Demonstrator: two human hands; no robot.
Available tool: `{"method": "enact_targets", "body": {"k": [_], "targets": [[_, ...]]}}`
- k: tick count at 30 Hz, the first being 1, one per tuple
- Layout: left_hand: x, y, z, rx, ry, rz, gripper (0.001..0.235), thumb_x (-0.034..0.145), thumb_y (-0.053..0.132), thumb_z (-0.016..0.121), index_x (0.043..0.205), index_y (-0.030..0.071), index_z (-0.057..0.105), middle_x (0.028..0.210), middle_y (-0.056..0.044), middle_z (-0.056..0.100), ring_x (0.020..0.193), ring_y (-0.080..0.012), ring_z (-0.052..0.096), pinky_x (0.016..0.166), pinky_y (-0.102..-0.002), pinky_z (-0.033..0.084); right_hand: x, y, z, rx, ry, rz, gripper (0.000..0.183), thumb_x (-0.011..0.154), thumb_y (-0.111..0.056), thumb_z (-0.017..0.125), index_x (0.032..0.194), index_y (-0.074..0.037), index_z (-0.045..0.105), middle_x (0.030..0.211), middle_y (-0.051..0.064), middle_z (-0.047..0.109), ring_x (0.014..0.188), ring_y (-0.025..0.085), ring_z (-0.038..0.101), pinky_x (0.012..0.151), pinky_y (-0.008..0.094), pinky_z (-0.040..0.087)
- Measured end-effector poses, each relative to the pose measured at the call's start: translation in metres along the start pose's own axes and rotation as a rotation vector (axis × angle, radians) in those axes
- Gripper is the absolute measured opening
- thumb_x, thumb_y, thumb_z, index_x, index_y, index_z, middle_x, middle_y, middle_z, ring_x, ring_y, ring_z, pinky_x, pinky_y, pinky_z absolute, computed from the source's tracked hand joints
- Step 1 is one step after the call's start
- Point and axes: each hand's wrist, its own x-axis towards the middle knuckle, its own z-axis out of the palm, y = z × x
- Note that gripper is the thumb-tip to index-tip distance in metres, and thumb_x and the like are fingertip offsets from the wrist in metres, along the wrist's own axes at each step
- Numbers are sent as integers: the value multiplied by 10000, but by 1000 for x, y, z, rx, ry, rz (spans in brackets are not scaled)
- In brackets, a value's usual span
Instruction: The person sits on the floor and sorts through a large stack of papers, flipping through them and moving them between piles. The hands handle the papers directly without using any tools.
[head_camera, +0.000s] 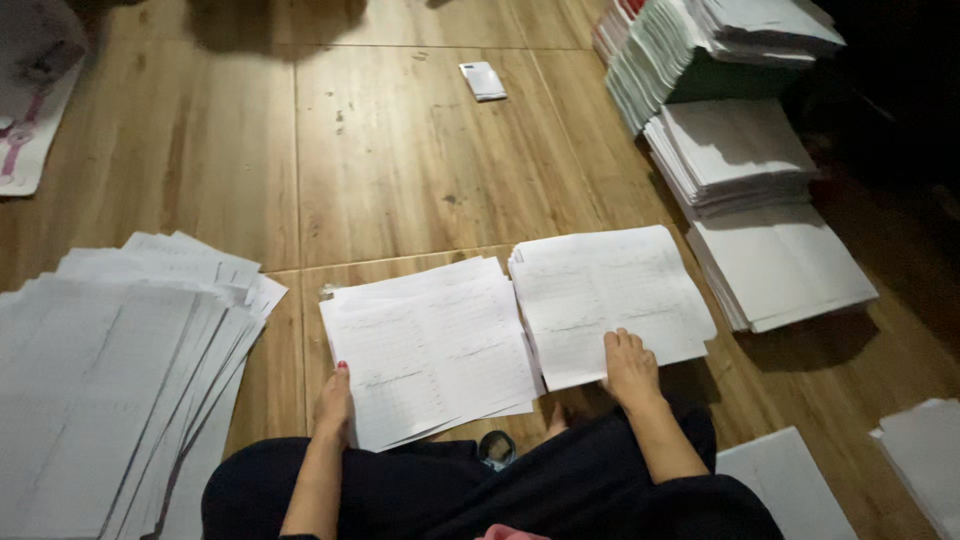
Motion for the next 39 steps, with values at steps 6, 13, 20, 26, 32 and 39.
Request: {"method": "enact_targets", "body": {"k": [6,13,20,26,32,39], "targets": [[-8,6,1,132,53,49,752,840,610,138,1081,67,598,1107,-231,584,1038,-413,527,829,-461,394,-10,5,-5,369,111,99,159,722,-139,568,820,-253,621,884,16,642,851,282,597,676,446,477],[-6,8,5,105,84,-12,722,837,613,131,1159,143,575,1134,-229,561,1074,-428,498,885,-463,376,-20,-89,-41,533,575,-318,160,779,-89,501,902,-155,578,795,50,638,661,269,606,556,387,452],[-13,12,1,-73,57,-117,935,738,717,44,1230,83,524,1223,-291,463,1192,-422,401,973,-444,317,-49,-235,-16,488,522,-662,325,701,-421,631,906,-187,537,701,12,562,580,241,555,439,377,408],[-6,2,4,121,66,71,629,789,574,351,1124,93,579,1097,-190,597,1027,-389,544,824,-434,420,-43,-217,-26,761,308,-750,277,791,-223,633,1057,-158,591,992,59,654,803,256,623,660,372,480],[3,-9,14,69,111,12,473,760,490,498,1088,153,549,1070,-123,635,998,-335,582,809,-409,434,32,-27,6,429,577,-419,932,587,-444,762,1312,-27,351,1305,169,426,1208,312,412,1029,396,323],[0,0,6,75,60,26,594,787,513,546,1238,132,481,1159,-209,584,1113,-377,521,882,-477,439,16,24,11,142,-91,51,968,519,-343,854,1313,-165,328,1360,154,351,1258,327,367,934,501,397]]}}
